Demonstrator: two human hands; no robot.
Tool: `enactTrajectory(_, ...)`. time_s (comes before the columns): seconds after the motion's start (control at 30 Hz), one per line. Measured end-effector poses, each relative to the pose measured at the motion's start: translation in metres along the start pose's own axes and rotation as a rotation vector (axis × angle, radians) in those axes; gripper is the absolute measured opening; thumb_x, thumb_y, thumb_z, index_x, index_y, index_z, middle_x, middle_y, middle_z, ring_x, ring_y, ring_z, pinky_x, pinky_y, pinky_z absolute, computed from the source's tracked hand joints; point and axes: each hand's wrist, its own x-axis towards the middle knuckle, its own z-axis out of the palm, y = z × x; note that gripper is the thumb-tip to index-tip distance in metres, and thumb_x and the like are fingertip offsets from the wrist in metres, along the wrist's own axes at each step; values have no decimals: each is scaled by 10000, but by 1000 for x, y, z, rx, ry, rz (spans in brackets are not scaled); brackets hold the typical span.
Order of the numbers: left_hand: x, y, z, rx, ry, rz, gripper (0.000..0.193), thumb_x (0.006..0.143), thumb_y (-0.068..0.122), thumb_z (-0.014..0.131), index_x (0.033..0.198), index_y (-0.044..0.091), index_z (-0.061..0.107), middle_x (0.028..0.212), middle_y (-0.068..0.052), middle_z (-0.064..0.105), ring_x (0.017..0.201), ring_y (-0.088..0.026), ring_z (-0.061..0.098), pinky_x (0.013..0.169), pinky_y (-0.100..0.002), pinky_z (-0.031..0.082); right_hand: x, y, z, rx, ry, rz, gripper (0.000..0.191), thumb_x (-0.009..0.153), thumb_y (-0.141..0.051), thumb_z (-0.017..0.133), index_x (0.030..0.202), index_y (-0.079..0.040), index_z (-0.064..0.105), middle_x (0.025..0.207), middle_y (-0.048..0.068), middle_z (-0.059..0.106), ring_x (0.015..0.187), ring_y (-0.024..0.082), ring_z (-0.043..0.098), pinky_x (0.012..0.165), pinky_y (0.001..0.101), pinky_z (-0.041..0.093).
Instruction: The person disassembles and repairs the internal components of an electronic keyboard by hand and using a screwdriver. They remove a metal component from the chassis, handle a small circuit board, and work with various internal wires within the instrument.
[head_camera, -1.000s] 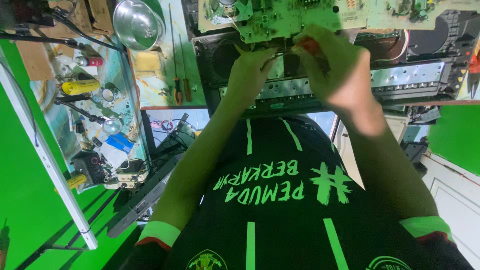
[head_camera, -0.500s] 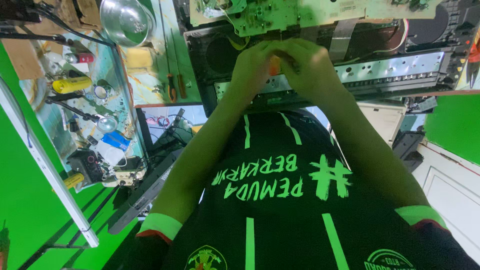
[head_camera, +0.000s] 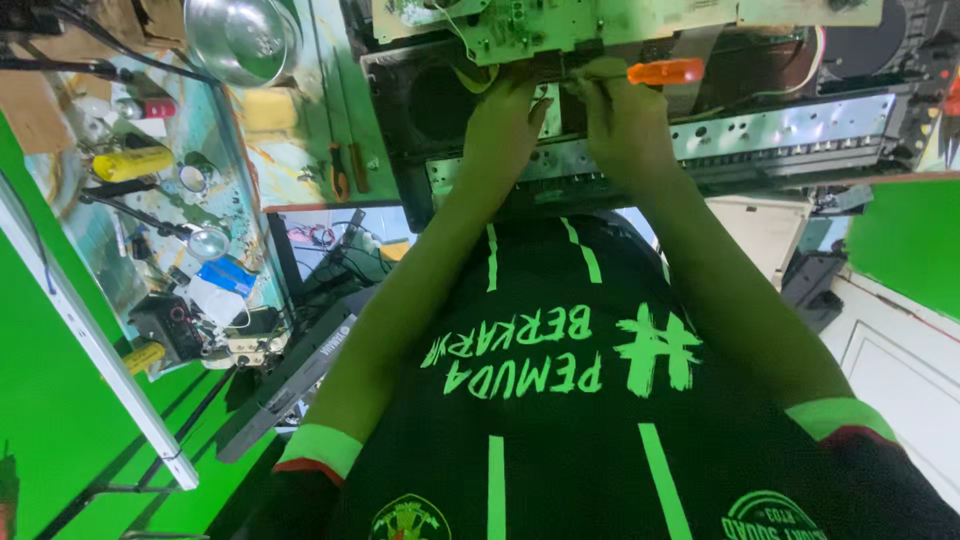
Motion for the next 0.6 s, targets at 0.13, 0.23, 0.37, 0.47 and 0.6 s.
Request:
enactTrajectory(0.13, 3, -3, 3, 28, -38, -60, 244, 944, 232, 725, 1119, 63, 700, 1092, -164, 718, 938, -375, 709, 786, -462, 575, -3, -1, 0, 156, 71, -30, 114, 1113, 24, 597, 1221, 13, 633, 1039, 180, 747, 901, 311, 788, 722, 379, 606)
enactTrajectory(0.23, 4, -3, 3, 64, -35, -66, 245, 940, 261, 731, 1096, 73, 708, 1031, -155, 720, 925, -361, 721, 784, -451, 579, -6, 0, 0, 176, 66, -79, 126, 1096, 73, 533, 1207, 34, 582, 1102, 176, 743, 1023, 332, 777, 827, 401, 616)
enactTrajectory(0.37, 2, 0, 1, 26, 7, -74, 257, 922, 256, 730, 1119, 91, 726, 1003, -145, 744, 894, -352, 733, 758, -448, 575, -5, 6, 2, 72, 31, -51, 118, 1082, 49, 593, 1196, 17, 599, 965, 202, 715, 831, 346, 744, 693, 414, 568)
enactTrajectory(0.47, 3, 2, -1, -4, 27, -72, 245, 929, 255, 727, 1124, 109, 747, 997, -136, 759, 891, -346, 737, 765, -445, 576, -4, 8, 3, 47, 4, -23, 130, 1092, 53, 606, 1207, 4, 575, 941, 201, 706, 810, 348, 743, 680, 419, 556)
enactTrajectory(0.6, 5, 3, -3, -29, -53, -109, 253, 950, 251, 708, 1157, 114, 757, 946, -143, 759, 839, -348, 736, 748, -442, 577, -6, 8, 2, 19, 62, -122, 158, 1089, 58, 610, 1220, -9, 555, 994, 205, 716, 882, 372, 749, 734, 433, 568)
